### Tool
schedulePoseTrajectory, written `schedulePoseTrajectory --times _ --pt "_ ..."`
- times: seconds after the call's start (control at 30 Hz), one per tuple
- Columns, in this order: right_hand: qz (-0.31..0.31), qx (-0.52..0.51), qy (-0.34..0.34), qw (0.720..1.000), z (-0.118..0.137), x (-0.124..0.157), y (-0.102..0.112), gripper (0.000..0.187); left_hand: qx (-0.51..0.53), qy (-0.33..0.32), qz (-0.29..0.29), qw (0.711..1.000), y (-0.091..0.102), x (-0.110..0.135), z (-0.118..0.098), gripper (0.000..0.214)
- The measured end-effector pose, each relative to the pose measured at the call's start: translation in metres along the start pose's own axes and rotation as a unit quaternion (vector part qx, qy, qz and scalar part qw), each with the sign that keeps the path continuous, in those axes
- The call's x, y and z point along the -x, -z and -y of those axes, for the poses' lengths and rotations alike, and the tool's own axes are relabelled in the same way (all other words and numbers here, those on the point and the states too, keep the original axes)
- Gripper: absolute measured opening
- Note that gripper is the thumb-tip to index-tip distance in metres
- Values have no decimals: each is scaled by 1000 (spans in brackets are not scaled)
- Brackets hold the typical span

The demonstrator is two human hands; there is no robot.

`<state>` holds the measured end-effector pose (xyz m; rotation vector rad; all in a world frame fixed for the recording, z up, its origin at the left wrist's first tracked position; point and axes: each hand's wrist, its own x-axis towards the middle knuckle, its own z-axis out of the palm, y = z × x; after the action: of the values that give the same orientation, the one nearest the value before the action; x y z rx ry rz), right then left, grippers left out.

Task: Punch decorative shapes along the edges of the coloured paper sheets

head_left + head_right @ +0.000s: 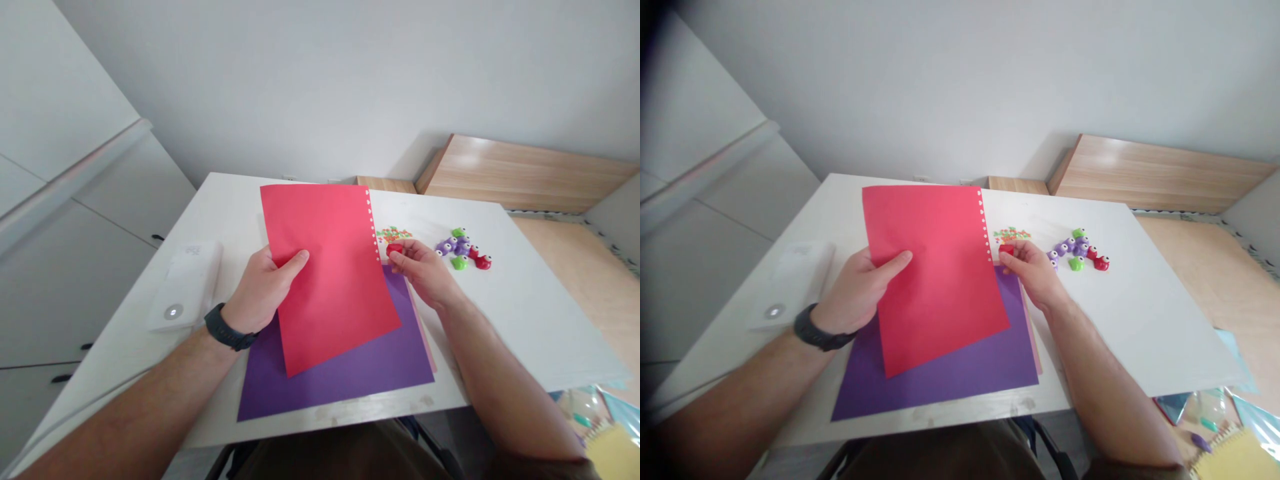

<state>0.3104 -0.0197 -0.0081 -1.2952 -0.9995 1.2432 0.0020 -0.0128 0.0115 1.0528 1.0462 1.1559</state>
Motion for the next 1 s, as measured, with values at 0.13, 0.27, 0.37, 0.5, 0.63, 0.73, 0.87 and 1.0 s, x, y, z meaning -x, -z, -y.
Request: schedulePoseTrajectory --times 0.13,0.27,0.37,0.5,0.63,0.73,0.87,1.0 --pt "40 0 -17 999 -2 3 -1 40 3 7 -6 1000 0 -1 -1 50" --pt "56 1 -26 998 -2 2 1 37 4 8 -5 1000 -1 -1 -2 51" --pt "56 0 -26 998 0 3 0 37 1 1 -5 1000 -1 0 -4 49" --pt "49 10 -26 998 1 3 -1 40 -7 -4 -5 1000 -2 2 -6 47" --pt "53 12 -38 998 1 4 0 41 -7 -18 -4 1000 -2 2 -7 43" --pt "53 12 -44 998 3 5 -1 42 -10 -26 -6 1000 -2 1 -6 44" --pt "44 22 -47 998 7 6 -3 42 -8 -29 -14 999 -3 1 -6 47" --pt "41 29 -47 998 9 7 -4 44 -3 -24 -10 1000 -3 1 -6 46"
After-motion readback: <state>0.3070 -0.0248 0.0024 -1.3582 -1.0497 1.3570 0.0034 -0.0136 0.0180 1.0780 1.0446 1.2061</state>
